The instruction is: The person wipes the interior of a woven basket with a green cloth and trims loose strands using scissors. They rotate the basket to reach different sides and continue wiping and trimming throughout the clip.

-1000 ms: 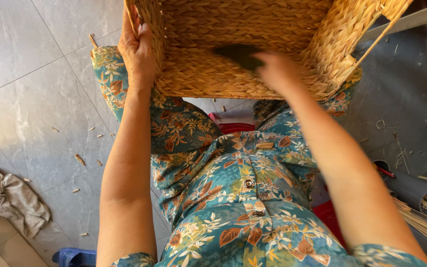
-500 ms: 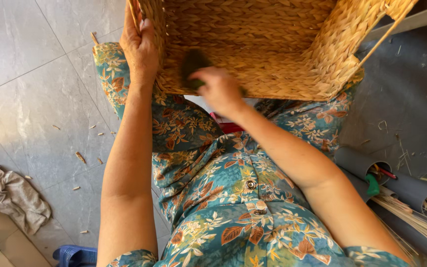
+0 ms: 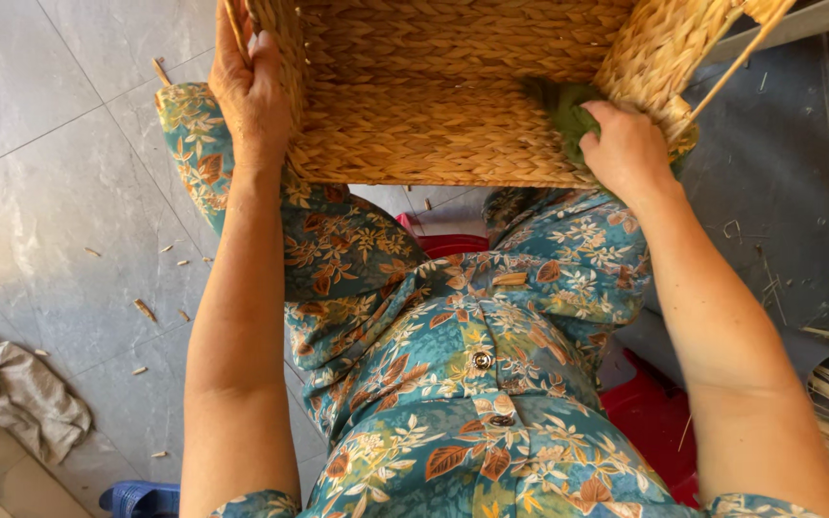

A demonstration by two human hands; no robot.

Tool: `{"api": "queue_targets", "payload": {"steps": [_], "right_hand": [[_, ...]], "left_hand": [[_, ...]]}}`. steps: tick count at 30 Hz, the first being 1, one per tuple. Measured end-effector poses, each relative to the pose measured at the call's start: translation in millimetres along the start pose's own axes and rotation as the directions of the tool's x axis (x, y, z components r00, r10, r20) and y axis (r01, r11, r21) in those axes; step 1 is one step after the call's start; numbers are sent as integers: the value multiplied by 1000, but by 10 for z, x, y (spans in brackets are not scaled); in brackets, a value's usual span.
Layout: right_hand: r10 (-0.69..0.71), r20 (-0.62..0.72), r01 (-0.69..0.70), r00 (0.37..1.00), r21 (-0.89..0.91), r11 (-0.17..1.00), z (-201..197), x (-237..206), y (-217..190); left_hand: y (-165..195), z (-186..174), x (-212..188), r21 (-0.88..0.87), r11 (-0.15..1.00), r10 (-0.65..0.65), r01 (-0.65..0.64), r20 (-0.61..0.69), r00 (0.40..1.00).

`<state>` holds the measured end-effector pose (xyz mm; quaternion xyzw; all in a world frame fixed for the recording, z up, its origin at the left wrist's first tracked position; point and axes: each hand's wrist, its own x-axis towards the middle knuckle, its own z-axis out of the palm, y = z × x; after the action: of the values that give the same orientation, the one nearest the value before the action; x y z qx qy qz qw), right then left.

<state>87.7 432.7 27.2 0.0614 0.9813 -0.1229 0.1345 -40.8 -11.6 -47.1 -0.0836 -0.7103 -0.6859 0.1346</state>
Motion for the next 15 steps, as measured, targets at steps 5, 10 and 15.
{"api": "queue_targets", "payload": {"steps": [5, 10, 15], "right_hand": [[-154, -431, 244, 889, 163, 956, -321, 35, -66], [-407, -416, 323, 813, -259, 910, -476, -47, -345], [19, -524, 363, 852, 616, 699, -439, -433, 166]], "left_hand": [[-31, -41, 23, 18, 1000, 0, 0, -13, 1000], [-202, -126, 53, -114, 993, 12, -12, 3, 1000], [-362, -361, 67, 52, 998, -21, 25, -73, 997]]}}
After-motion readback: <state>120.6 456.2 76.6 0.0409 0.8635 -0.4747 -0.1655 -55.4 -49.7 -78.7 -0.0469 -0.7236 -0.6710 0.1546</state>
